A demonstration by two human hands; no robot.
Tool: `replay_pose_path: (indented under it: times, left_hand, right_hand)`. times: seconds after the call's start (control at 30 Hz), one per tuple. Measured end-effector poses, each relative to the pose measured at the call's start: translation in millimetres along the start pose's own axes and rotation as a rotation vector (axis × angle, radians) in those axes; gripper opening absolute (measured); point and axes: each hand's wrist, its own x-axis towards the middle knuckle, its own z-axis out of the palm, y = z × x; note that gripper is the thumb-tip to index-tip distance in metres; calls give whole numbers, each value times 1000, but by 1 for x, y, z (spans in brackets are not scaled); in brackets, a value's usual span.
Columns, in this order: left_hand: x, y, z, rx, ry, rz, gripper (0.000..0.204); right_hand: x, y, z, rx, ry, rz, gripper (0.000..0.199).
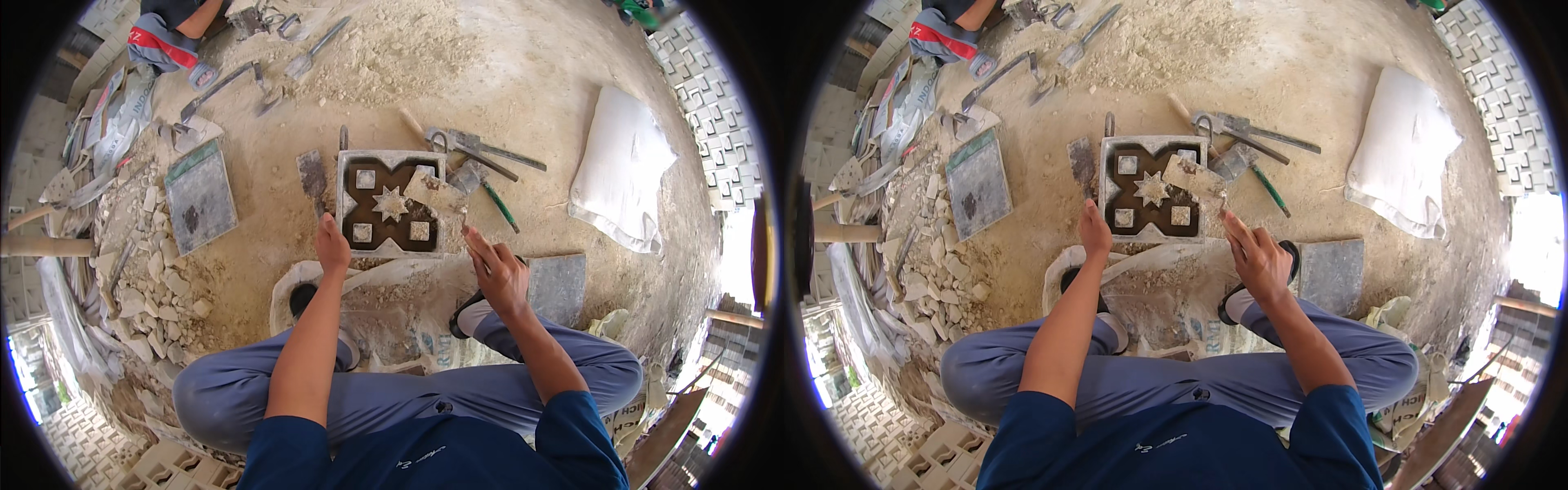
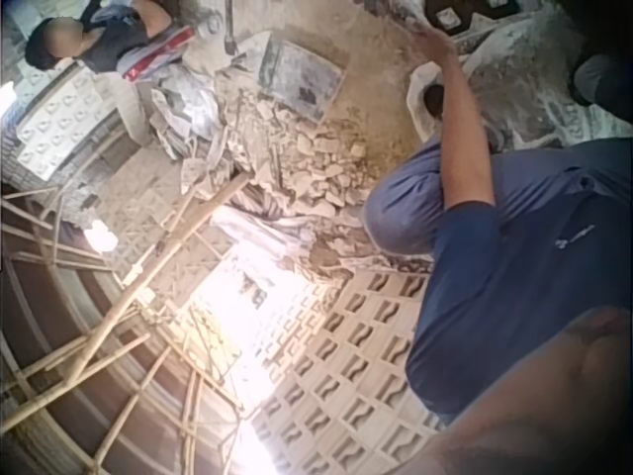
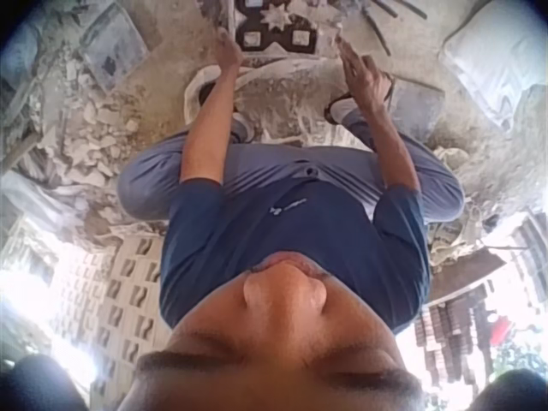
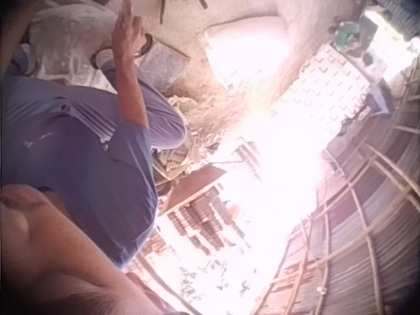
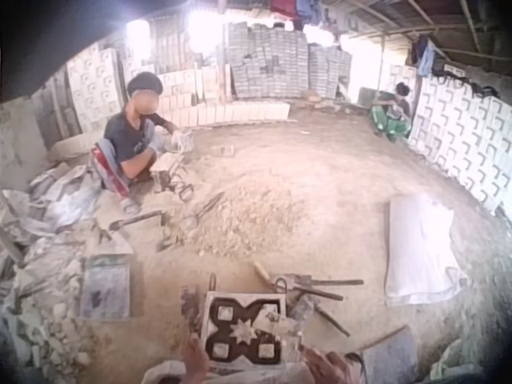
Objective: The person carves a star pattern into a square stone tile using a chisel and a hammer, while adding light-colored sand or powder to the indentations.
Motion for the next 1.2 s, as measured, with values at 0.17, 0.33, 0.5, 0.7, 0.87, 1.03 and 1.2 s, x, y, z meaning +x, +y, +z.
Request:
replay_pose_path:
  times: [0.17, 0.33, 0.5, 0.7, 0.87, 1.03, 1.2]
  left_hand:
    - [0, 3, 0, 46, -19, -48, 72]
    - [14, 11, -4, 98, -106, -117, 69]
    - [50, 28, 2, 132, -150, -29, 64]
    - [71, 53, 22, 52, -107, 450, 62]
    - [66, 64, 20, 153, -241, 498, 65]
    - [68, 71, 17, 130, -262, 464, 69]
    - [69, 77, 23, 144, -256, 472, 81]
  right_hand:
    - [0, 2, -4, -48, 63, -106, 45]
    - [3, 7, -1, -91, 101, -137, 43]
    - [32, 15, 9, 93, -12, 157, 42]
    - [120, 47, 45, 348, -172, 422, 39]
    - [208, 60, 69, 260, -279, 352, 39]
    - [295, 75, 118, 202, -438, 424, 38]
    - [374, 96, 206, 367, -484, 415, 35]
